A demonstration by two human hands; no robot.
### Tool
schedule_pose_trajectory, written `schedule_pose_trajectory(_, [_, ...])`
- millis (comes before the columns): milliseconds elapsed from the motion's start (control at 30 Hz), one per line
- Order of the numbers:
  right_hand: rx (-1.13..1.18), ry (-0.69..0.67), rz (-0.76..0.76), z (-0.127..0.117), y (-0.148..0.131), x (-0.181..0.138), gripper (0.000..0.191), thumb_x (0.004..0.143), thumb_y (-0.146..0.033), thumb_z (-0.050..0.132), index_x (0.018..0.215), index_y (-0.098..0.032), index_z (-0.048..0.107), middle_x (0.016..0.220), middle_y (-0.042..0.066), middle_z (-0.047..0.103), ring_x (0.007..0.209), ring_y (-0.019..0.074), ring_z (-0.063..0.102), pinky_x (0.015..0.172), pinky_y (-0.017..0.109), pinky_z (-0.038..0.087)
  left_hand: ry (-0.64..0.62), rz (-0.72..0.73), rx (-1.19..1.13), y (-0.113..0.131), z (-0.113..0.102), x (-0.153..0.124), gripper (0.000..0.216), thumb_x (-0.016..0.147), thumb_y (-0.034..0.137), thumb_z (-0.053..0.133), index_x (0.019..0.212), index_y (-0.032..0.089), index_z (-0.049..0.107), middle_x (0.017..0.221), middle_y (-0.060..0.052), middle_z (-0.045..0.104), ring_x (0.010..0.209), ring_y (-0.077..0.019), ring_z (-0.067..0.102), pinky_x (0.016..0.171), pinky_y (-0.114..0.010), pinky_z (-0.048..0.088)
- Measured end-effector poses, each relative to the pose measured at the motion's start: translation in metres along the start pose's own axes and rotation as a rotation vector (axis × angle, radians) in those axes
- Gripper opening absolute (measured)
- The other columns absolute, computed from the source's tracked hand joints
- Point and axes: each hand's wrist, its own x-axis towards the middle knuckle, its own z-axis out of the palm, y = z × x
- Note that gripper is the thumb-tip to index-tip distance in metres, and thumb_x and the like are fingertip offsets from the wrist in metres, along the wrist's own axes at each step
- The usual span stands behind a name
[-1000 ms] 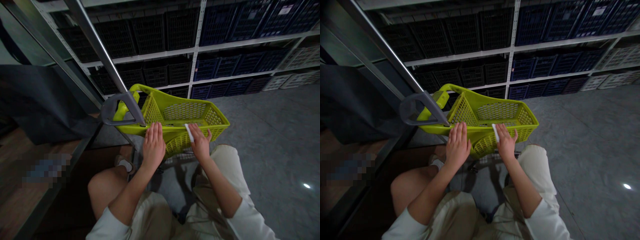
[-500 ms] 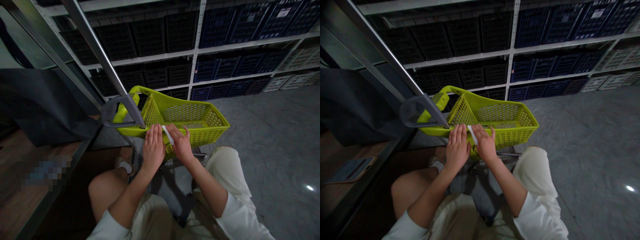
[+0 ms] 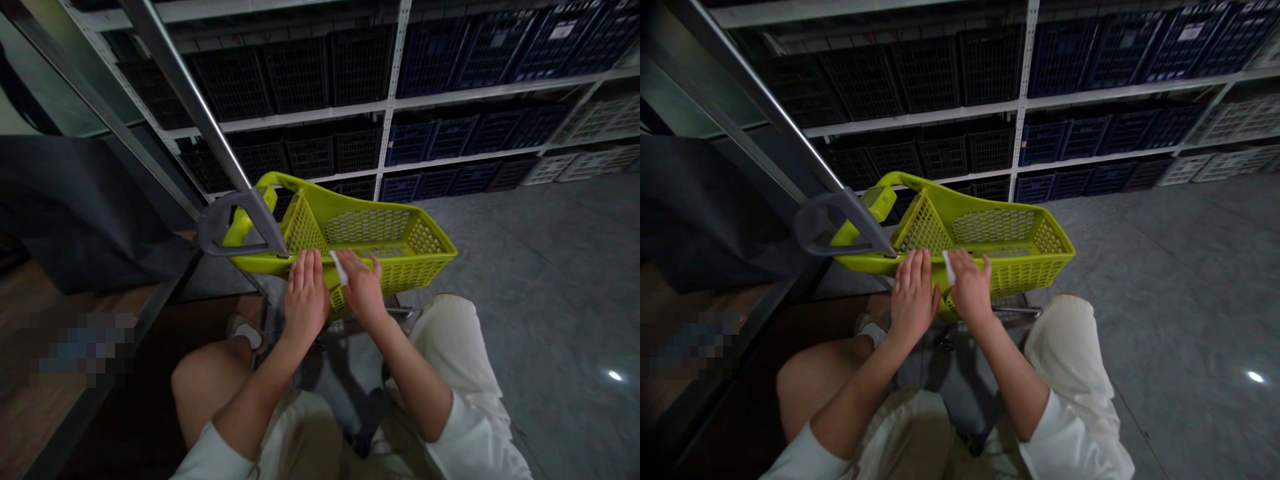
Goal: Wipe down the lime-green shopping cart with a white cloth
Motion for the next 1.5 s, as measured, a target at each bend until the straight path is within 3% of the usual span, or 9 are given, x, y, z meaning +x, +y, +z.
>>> schedule_pose_trajectory(167, [0.061,-0.032,-0.137,0.006,-0.019,0.005,0.066,0.082,-0.003,0.038,0.145,-0.021,0.048,0.151,0.007,0.053,0.146,0.0182,0.04,0.122,0.048,0.008,0.013,0.007,-0.004,-0.002,0.001,0.0,0.071,0.09,0.017,0.049,0.155,0.001,0.025,0.156,-0.022,0.043,0.149,-0.0333,0.033,0.123,-0.049,0.028])
schedule_pose_trajectory(500, [-0.199,0.147,0.169,-0.012,0.089,-0.028,0.071,0.078,-0.003,0.039,0.144,-0.025,0.049,0.152,0.006,0.051,0.146,0.0232,0.041,0.119,0.059,0.005,-0.031,0.002,0.017,0.0,-0.005,0.001,0.068,0.092,0.017,0.049,0.154,-0.001,0.027,0.157,-0.021,0.04,0.149,-0.0335,0.033,0.123,-0.049,0.029])
schedule_pose_trajectory(633, [-0.135,0.126,0.165,-0.005,0.054,-0.017,0.068,0.079,-0.003,0.037,0.143,-0.023,0.051,0.15,0.008,0.053,0.144,0.0228,0.043,0.12,0.058,0.009,-0.021,-0.002,0.014,0.001,-0.003,0.001,0.07,0.091,0.017,0.05,0.154,-0.002,0.027,0.157,-0.022,0.04,0.149,-0.0345,0.033,0.123,-0.05,0.029])
schedule_pose_trajectory(767, [-0.001,-0.014,-0.077,0.008,-0.003,0.001,0.069,0.08,-0.002,0.036,0.145,-0.021,0.048,0.152,0.007,0.051,0.145,0.0177,0.041,0.121,0.048,0.014,0.006,-0.004,-0.008,0.0,0.0,0.001,0.07,0.091,0.017,0.049,0.155,0.001,0.026,0.156,-0.022,0.043,0.149,-0.0334,0.033,0.123,-0.05,0.029])
schedule_pose_trajectory(867, [0.013,-0.028,-0.166,0.011,-0.014,0.003,0.07,0.081,-0.003,0.037,0.148,-0.02,0.045,0.155,0.006,0.048,0.147,0.0164,0.038,0.122,0.046,0.01,0.014,-0.004,-0.012,-0.002,0.0,0.001,0.069,0.091,0.017,0.048,0.155,0.004,0.026,0.155,-0.021,0.044,0.149,-0.0324,0.033,0.122,-0.049,0.03])
schedule_pose_trajectory(1133, [-0.208,0.113,0.02,-0.006,0.078,-0.028,0.076,0.077,-0.004,0.041,0.149,-0.027,0.043,0.153,0.005,0.05,0.145,0.0202,0.041,0.121,0.052,0.007,-0.007,0.005,0.015,-0.001,-0.005,0.001,0.07,0.092,0.017,0.047,0.156,0.002,0.023,0.157,-0.02,0.041,0.149,-0.0331,0.034,0.123,-0.049,0.03])
schedule_pose_trajectory(1233, [-0.247,0.175,0.129,-0.01,0.092,-0.032,0.074,0.078,-0.004,0.04,0.148,-0.028,0.045,0.152,0.006,0.052,0.143,0.0225,0.044,0.12,0.056,0.008,-0.007,0.007,0.014,-0.001,-0.004,0.001,0.07,0.092,0.017,0.048,0.156,0.002,0.023,0.157,-0.021,0.041,0.149,-0.0335,0.034,0.123,-0.05,0.03])
schedule_pose_trajectory(1367, [-0.14,0.14,0.138,-0.004,0.054,-0.017,0.07,0.079,-0.003,0.04,0.145,-0.025,0.05,0.149,0.009,0.054,0.142,0.0235,0.045,0.119,0.057,0.012,-0.01,-0.003,-0.005,0.001,-0.002,0.001,0.072,0.091,0.017,0.049,0.156,0.002,0.022,0.158,-0.022,0.039,0.15,-0.0336,0.031,0.123,-0.051,0.029])
schedule_pose_trajectory(1500, [0.018,-0.035,-0.103,0.005,-0.004,0.001,0.067,0.081,-0.003,0.038,0.146,-0.019,0.049,0.152,0.01,0.051,0.145,0.019,0.042,0.121,0.047,0.017,0.007,-0.012,-0.009,0.001,0.0,0.001,0.069,0.091,0.017,0.049,0.154,0.001,0.028,0.156,-0.022,0.043,0.149,-0.0336,0.033,0.123,-0.05,0.03])
